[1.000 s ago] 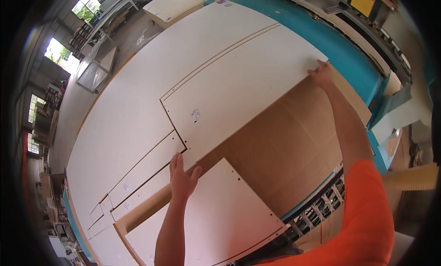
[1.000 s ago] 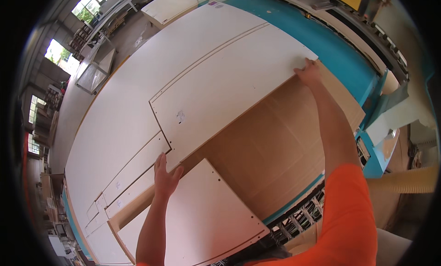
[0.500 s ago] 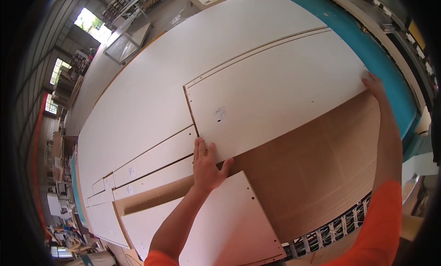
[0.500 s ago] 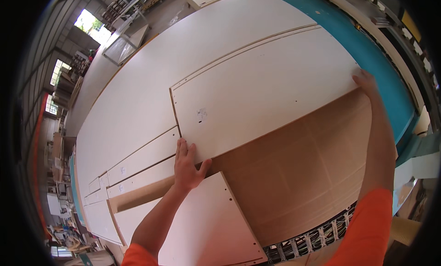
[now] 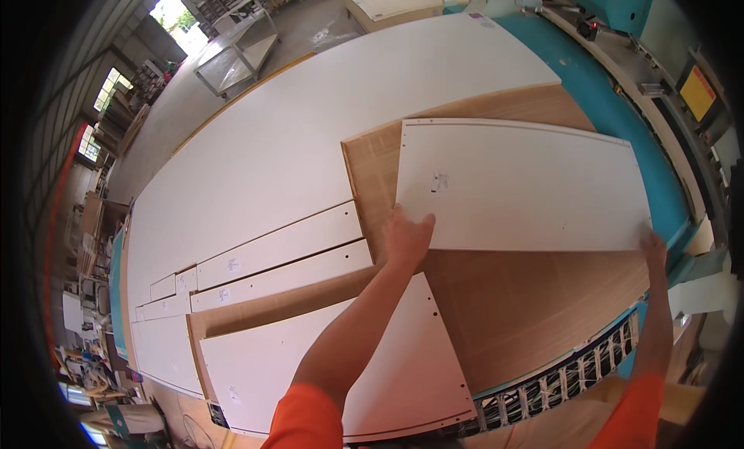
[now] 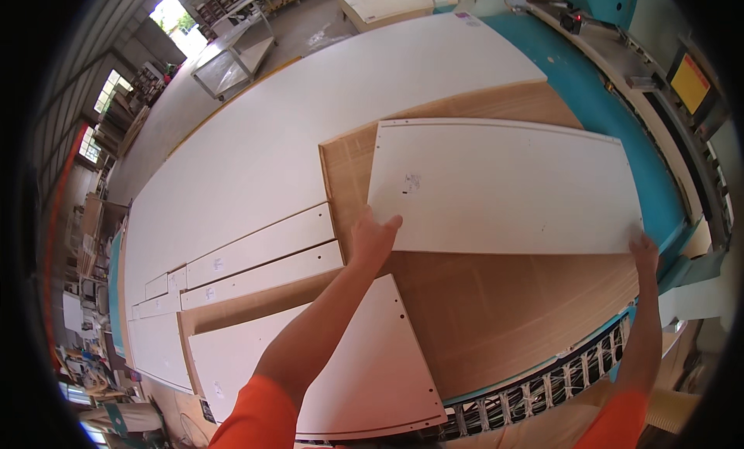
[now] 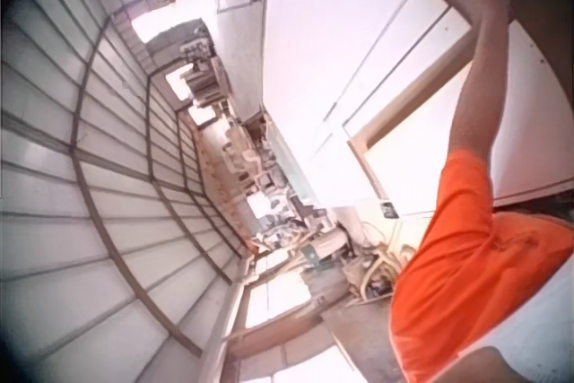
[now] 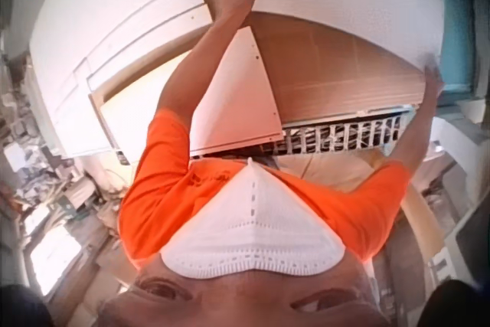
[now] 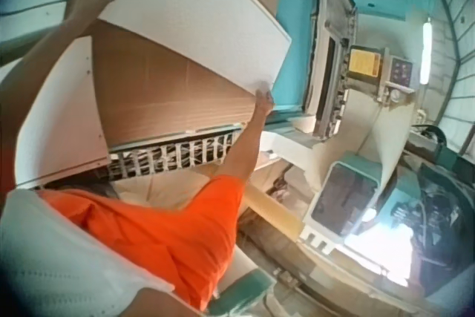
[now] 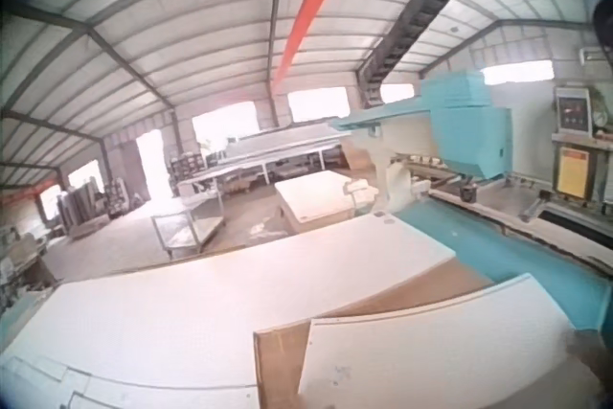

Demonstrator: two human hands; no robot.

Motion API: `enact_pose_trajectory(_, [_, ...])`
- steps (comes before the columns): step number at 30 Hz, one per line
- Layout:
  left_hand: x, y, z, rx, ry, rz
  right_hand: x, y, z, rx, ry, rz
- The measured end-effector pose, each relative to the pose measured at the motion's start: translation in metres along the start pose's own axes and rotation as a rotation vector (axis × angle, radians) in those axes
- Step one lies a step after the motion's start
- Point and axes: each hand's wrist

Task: The person walks through a woodworking shop, picks up a roll of labels, and applies them to pre-cut white wood panels on a CNC table. They then lift and stack the labeled panels.

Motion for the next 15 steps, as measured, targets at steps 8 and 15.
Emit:
enact_pose_trajectory(8, [-0.069,0.027,0.045,0.096,-0.119,0.191,-0.068,0.079,0.045,0.93,0.216,0.935])
enact_pose_trajectory(15, [-0.089,0.007,0.057,-0.247,-0.317,-0.024,0.011,0.123,0.113,-0.462,-0.63,-0.177])
Point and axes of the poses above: each hand's wrist, its own x-axis away from the middle knuckle, its own z-axis out of the back of the hand, y = z × x, and after that the axes turned 15 degrees about y, right-handed
